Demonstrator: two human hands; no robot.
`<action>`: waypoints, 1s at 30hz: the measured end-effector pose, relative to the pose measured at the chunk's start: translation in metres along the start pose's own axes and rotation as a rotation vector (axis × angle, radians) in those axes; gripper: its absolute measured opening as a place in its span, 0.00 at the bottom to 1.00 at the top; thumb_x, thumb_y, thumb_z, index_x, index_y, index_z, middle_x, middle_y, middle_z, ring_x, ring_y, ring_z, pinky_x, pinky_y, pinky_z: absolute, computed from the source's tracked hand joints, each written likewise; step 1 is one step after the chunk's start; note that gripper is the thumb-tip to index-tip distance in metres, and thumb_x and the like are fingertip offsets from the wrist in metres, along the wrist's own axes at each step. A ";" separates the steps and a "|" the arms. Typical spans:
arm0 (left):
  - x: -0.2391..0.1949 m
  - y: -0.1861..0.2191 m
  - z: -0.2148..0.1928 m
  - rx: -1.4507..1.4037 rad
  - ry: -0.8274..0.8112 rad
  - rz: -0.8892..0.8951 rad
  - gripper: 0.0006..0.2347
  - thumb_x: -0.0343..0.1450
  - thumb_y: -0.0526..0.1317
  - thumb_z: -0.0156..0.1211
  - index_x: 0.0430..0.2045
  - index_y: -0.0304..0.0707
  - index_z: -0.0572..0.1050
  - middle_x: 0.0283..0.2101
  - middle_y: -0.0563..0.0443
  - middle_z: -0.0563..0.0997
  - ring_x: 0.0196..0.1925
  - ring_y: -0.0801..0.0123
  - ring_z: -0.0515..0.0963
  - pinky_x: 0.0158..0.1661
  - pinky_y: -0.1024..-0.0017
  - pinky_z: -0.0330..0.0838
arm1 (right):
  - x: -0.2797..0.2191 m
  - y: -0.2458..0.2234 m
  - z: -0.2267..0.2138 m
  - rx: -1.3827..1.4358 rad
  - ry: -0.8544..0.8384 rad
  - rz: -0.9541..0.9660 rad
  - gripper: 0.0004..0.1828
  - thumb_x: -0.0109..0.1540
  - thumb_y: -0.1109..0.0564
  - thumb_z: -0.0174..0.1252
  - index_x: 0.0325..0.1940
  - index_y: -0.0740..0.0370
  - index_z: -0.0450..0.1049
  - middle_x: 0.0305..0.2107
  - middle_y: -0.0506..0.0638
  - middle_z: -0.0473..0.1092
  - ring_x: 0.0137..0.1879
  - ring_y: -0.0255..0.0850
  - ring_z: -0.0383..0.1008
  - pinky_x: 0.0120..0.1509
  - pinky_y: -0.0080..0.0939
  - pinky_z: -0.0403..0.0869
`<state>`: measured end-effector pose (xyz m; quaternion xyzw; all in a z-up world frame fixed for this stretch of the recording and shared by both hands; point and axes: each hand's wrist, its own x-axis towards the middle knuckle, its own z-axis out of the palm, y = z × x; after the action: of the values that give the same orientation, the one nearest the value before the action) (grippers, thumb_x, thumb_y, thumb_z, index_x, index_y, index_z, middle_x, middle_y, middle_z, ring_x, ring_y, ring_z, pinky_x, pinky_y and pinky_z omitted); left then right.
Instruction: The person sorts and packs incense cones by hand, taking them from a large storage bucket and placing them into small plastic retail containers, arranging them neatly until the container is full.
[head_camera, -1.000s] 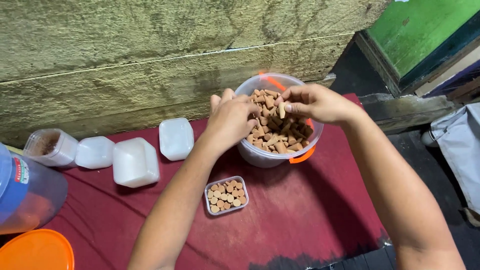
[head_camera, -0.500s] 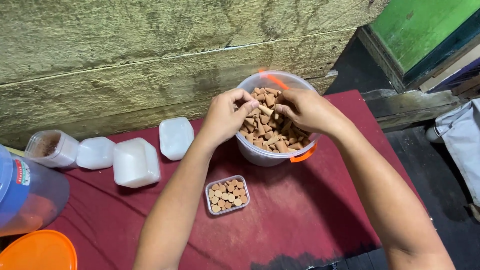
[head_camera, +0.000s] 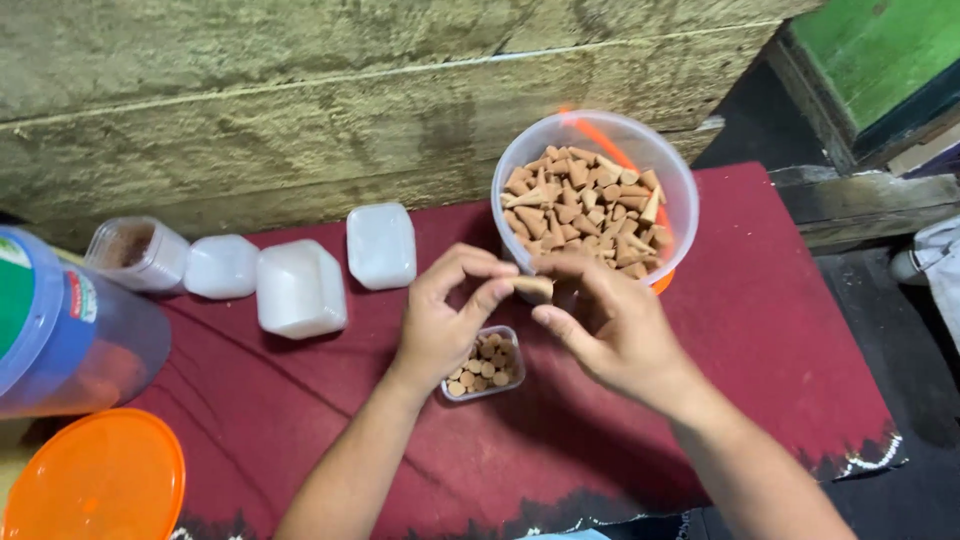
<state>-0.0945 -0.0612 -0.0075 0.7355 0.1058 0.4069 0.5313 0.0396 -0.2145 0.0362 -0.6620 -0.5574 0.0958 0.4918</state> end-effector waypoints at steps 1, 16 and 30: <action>-0.010 -0.003 -0.005 0.003 0.007 -0.008 0.04 0.71 0.41 0.67 0.34 0.46 0.84 0.35 0.53 0.85 0.41 0.68 0.83 0.49 0.70 0.74 | -0.004 0.006 0.011 0.005 -0.010 0.002 0.22 0.60 0.55 0.65 0.59 0.56 0.77 0.24 0.49 0.77 0.28 0.41 0.76 0.35 0.40 0.77; -0.088 -0.048 -0.057 0.737 -0.578 -0.118 0.28 0.63 0.51 0.69 0.57 0.47 0.72 0.66 0.41 0.66 0.66 0.46 0.66 0.57 0.50 0.59 | -0.036 0.085 0.091 0.001 -0.073 0.090 0.11 0.63 0.57 0.64 0.49 0.58 0.77 0.38 0.55 0.78 0.43 0.56 0.81 0.48 0.52 0.77; -0.093 -0.065 -0.064 0.650 -0.522 0.077 0.28 0.61 0.55 0.71 0.51 0.42 0.73 0.56 0.41 0.73 0.55 0.46 0.77 0.47 0.56 0.71 | -0.022 0.074 0.097 -0.099 -0.255 -0.159 0.04 0.62 0.63 0.63 0.37 0.60 0.74 0.36 0.52 0.76 0.40 0.51 0.80 0.45 0.46 0.79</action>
<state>-0.1820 -0.0448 -0.1026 0.9468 0.0627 0.1717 0.2650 0.0144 -0.1723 -0.0774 -0.6218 -0.6700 0.1122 0.3898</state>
